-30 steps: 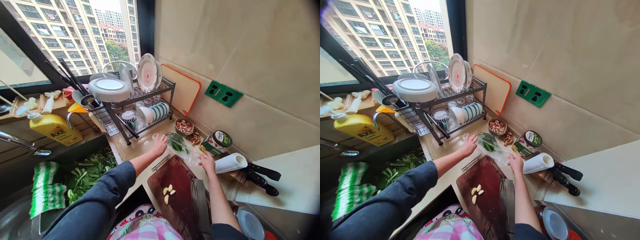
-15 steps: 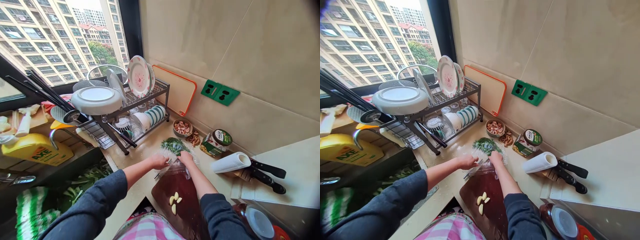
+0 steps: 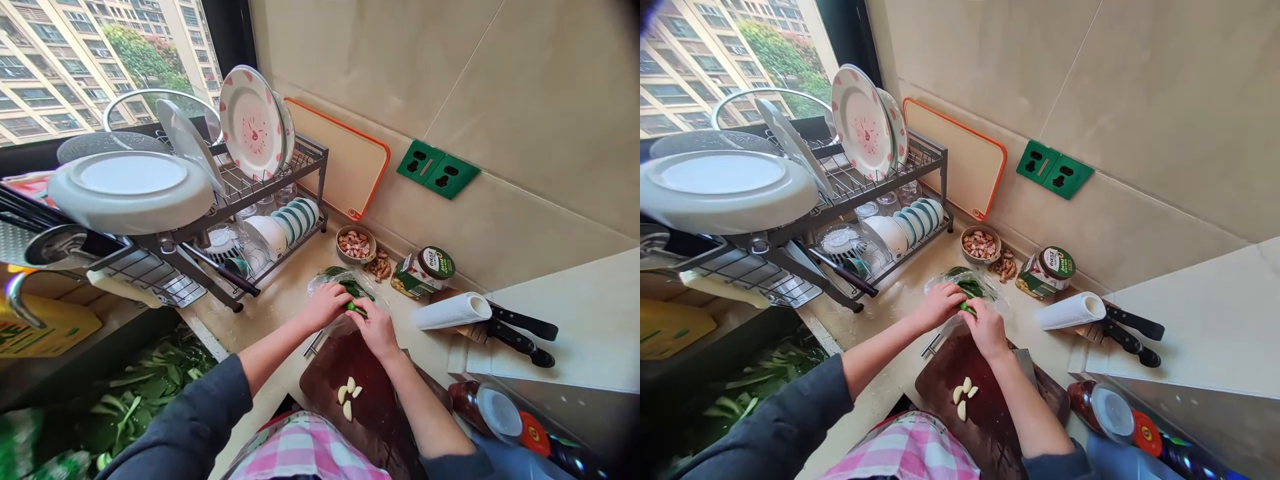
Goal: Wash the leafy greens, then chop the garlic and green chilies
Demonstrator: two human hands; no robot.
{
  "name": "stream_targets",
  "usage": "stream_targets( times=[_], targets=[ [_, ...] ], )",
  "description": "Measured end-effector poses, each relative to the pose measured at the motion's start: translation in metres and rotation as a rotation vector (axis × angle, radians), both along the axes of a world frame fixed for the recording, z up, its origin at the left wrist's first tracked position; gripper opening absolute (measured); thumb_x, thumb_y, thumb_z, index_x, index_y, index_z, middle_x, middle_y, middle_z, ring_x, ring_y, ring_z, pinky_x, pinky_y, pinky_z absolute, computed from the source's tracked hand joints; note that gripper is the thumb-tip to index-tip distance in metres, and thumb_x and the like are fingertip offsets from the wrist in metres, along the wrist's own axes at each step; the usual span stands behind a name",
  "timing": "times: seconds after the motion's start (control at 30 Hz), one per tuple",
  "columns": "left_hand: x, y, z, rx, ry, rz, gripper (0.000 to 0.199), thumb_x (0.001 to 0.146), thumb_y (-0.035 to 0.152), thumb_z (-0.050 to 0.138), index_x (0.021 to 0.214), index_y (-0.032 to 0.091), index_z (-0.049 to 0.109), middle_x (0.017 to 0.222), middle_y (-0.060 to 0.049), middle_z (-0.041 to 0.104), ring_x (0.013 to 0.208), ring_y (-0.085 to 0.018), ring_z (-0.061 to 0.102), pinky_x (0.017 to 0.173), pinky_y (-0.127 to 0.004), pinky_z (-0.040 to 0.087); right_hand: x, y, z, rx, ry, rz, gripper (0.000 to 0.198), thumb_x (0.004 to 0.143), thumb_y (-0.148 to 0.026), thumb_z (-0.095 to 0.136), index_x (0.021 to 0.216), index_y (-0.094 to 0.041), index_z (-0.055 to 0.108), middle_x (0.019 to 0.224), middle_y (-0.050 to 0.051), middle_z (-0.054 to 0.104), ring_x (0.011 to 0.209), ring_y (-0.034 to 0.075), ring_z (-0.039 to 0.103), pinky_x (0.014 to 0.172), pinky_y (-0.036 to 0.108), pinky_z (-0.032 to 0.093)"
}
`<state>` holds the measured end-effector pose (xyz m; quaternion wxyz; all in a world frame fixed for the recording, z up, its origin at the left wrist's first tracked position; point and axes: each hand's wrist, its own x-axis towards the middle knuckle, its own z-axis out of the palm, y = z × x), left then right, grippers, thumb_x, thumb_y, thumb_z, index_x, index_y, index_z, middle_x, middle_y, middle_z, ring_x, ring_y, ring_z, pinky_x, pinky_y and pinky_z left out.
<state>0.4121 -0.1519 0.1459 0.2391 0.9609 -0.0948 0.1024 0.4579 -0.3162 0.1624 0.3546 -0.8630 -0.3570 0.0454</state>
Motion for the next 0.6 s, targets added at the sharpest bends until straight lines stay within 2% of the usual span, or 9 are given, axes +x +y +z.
stream_targets(
  times=[0.1, 0.2, 0.33, 0.47, 0.6],
  targets=[
    [-0.023, -0.003, -0.002, -0.053, 0.059, -0.063, 0.025, 0.088, 0.037, 0.042, 0.096, 0.019, 0.058, 0.088, -0.005, 0.062, 0.086, -0.017, 0.055, 0.075, -0.029, 0.038, -0.024, -0.009, 0.0, 0.143, -0.022, 0.029, 0.017, 0.081, -0.031, 0.056, 0.094, -0.022, 0.062, 0.088, 0.003, 0.066, 0.079, 0.014, 0.061, 0.072, 0.025, 0.047],
    [-0.039, -0.008, -0.007, -0.079, 0.118, -0.074, 0.027, 0.09, 0.036, 0.037, 0.102, 0.02, 0.056, 0.086, -0.004, 0.062, 0.081, -0.016, 0.056, 0.075, -0.03, 0.038, -0.043, -0.009, -0.004, 0.251, 0.018, -0.028, 0.014, 0.08, -0.028, 0.058, 0.091, -0.021, 0.064, 0.082, 0.004, 0.065, 0.074, 0.014, 0.06, 0.067, 0.025, 0.048],
    [-0.047, -0.008, -0.012, -0.062, 0.179, -0.094, 0.031, 0.091, 0.033, 0.033, 0.114, 0.026, 0.052, 0.088, -0.003, 0.061, 0.083, -0.018, 0.056, 0.077, -0.031, 0.037, -0.054, -0.006, -0.015, 0.352, 0.134, -0.124, 0.012, 0.079, -0.029, 0.059, 0.084, -0.019, 0.065, 0.078, 0.003, 0.065, 0.073, 0.014, 0.059, 0.068, 0.026, 0.048],
    [-0.045, -0.006, -0.016, -0.089, 0.256, -0.117, 0.03, 0.091, 0.035, 0.033, 0.106, 0.025, 0.057, 0.086, -0.003, 0.061, 0.084, -0.018, 0.055, 0.078, -0.03, 0.036, -0.053, -0.002, -0.029, 0.408, 0.427, -0.173, 0.018, 0.078, -0.035, 0.059, 0.077, -0.018, 0.065, 0.07, 0.001, 0.062, 0.056, 0.01, 0.054, 0.053, 0.023, 0.045],
    [-0.041, 0.001, -0.027, -0.122, 0.309, -0.107, 0.028, 0.09, 0.032, 0.035, 0.099, 0.024, 0.059, 0.086, -0.003, 0.061, 0.083, -0.018, 0.055, 0.077, -0.03, 0.038, -0.049, 0.004, -0.036, 0.605, 0.825, -0.262, 0.026, 0.071, -0.043, 0.063, 0.073, -0.017, 0.062, 0.054, -0.004, 0.054, 0.042, 0.007, 0.044, 0.042, 0.02, 0.037]
  ],
)
